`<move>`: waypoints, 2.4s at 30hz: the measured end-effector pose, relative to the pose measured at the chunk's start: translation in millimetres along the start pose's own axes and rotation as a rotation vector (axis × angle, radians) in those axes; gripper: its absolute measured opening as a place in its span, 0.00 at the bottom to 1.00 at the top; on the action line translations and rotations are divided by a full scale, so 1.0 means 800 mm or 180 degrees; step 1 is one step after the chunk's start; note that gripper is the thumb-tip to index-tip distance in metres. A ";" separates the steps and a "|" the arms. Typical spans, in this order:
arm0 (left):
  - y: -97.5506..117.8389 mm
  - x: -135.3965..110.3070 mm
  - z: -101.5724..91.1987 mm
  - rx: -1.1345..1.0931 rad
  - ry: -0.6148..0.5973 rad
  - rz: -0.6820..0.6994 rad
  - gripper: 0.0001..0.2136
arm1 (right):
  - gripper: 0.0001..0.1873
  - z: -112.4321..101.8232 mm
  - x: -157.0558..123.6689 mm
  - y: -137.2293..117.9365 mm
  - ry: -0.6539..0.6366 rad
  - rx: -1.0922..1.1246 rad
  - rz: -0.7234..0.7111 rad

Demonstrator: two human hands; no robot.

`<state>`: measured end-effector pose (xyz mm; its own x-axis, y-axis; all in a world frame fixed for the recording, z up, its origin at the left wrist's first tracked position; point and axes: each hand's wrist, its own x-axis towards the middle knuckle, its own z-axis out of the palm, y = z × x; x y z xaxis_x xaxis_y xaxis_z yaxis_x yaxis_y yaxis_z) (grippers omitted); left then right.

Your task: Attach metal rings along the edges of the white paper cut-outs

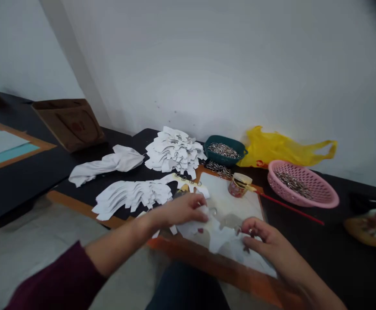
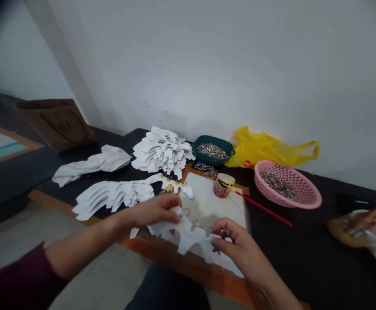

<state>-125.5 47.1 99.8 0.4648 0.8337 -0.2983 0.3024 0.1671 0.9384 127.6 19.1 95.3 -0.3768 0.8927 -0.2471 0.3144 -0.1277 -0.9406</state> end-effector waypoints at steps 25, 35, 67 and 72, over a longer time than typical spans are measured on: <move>-0.026 0.095 -0.289 0.3085 0.2823 -0.1039 0.29 | 0.12 0.087 0.194 -0.008 0.0207 -0.1697 -0.0973; -0.016 0.097 -0.277 0.2968 0.2943 -0.1305 0.26 | 0.07 0.077 0.100 0.037 0.0050 -0.1126 -0.0586; -0.137 -0.116 -0.016 0.1693 0.2655 -0.0789 0.15 | 0.16 0.120 0.087 0.021 0.0432 -0.1011 -0.0640; -0.085 -0.056 0.047 -0.0524 0.1829 -0.0186 0.14 | 0.12 0.009 0.019 0.036 0.0971 -0.0765 -0.0592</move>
<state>-135.8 -21.6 43.2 -0.0870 0.9640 -0.2511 0.1597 0.2623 0.9517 124.8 25.6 62.8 -0.1827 0.9825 0.0358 0.4731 0.1197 -0.8728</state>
